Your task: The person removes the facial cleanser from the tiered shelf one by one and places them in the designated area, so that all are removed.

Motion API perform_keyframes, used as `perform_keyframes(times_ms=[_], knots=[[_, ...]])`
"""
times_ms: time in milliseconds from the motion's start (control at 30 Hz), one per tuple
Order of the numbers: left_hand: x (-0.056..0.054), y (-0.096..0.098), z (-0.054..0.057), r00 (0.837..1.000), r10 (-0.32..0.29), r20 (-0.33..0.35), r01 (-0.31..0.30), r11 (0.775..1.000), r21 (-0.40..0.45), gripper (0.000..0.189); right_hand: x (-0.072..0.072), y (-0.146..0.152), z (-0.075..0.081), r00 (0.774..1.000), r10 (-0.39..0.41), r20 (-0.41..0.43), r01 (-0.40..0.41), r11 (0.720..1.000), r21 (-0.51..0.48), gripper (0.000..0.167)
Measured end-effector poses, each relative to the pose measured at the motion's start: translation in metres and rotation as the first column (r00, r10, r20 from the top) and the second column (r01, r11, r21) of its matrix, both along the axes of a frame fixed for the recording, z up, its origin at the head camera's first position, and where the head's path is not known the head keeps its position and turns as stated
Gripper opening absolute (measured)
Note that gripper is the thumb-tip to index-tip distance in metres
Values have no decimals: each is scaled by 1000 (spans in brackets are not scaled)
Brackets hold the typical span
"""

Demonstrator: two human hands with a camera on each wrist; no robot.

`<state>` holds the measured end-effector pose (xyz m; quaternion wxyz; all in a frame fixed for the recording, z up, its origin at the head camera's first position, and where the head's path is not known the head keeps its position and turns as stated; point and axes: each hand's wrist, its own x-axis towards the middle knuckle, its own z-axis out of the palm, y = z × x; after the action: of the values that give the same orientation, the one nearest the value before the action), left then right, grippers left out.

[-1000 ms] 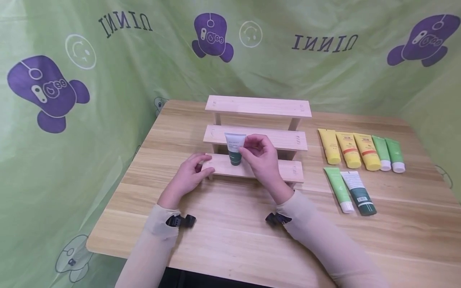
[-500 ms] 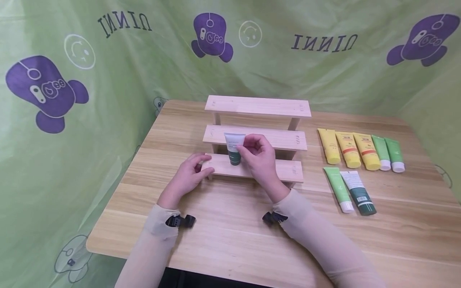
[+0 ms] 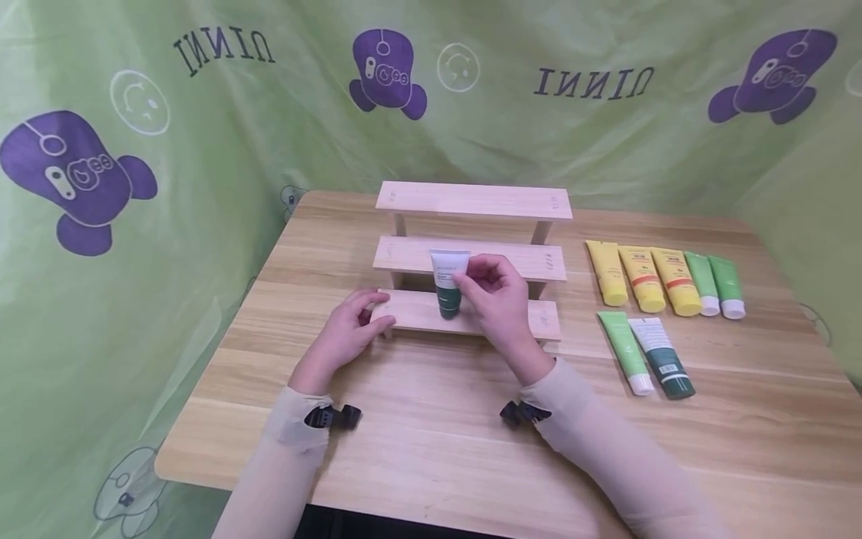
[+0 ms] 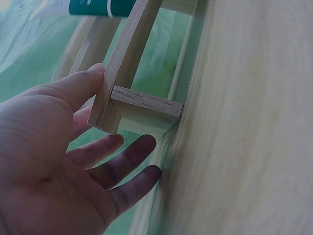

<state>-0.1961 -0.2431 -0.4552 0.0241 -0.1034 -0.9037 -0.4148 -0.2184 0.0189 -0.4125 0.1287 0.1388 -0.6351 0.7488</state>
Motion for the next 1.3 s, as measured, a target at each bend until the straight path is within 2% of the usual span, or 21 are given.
perform_keyframes(times_ms=[133, 367, 600, 767, 933, 1033, 1133, 1200, 1300], knots=[[1, 0, 1, 1000, -4, -1, 4, 1000, 2, 48, 3, 17, 1, 1000, -13, -4, 13, 1000, 6, 33], [0, -2, -2, 1000, -4, -8, 3, 1000, -6, 47, 10, 49, 5, 998, -54, 45, 52, 998, 36, 31], [-2, -2, -4, 1000, -6, -14, 6, 1000, -5, 47, 15, 93, 12, 990, -121, 70, 126, 989, -75, 26], [-1, 0, -3, 1000, -5, -18, 5, 1000, -5, 46, 23, 134, 18, 976, -199, 85, 207, 972, -110, 29], [-1, 0, -3, 1000, -8, -18, 8, 1000, -8, 47, 33, 178, 19, 954, -280, 102, 296, 933, -203, 31], [-1, 1, -4, 1000, -7, -6, 7, 1000, -11, 47, 38, 206, 17, 935, -334, 122, 355, 890, -286, 33], [-1, 1, -4, 1000, -3, -4, 3, 1000, -7, 47, 41, 234, 16, 908, -385, 164, 418, 839, -349, 35], [-2, 1, -4, 1000, -4, -9, 4, 1000, -5, 46, 41, 252, 14, 894, -403, 193, 447, 814, -371, 37], [-2, -1, -4, 1000, -7, -15, 7, 1000, -5, 45, 39, 274, 12, 885, -394, 246, 462, 803, -376, 37]])
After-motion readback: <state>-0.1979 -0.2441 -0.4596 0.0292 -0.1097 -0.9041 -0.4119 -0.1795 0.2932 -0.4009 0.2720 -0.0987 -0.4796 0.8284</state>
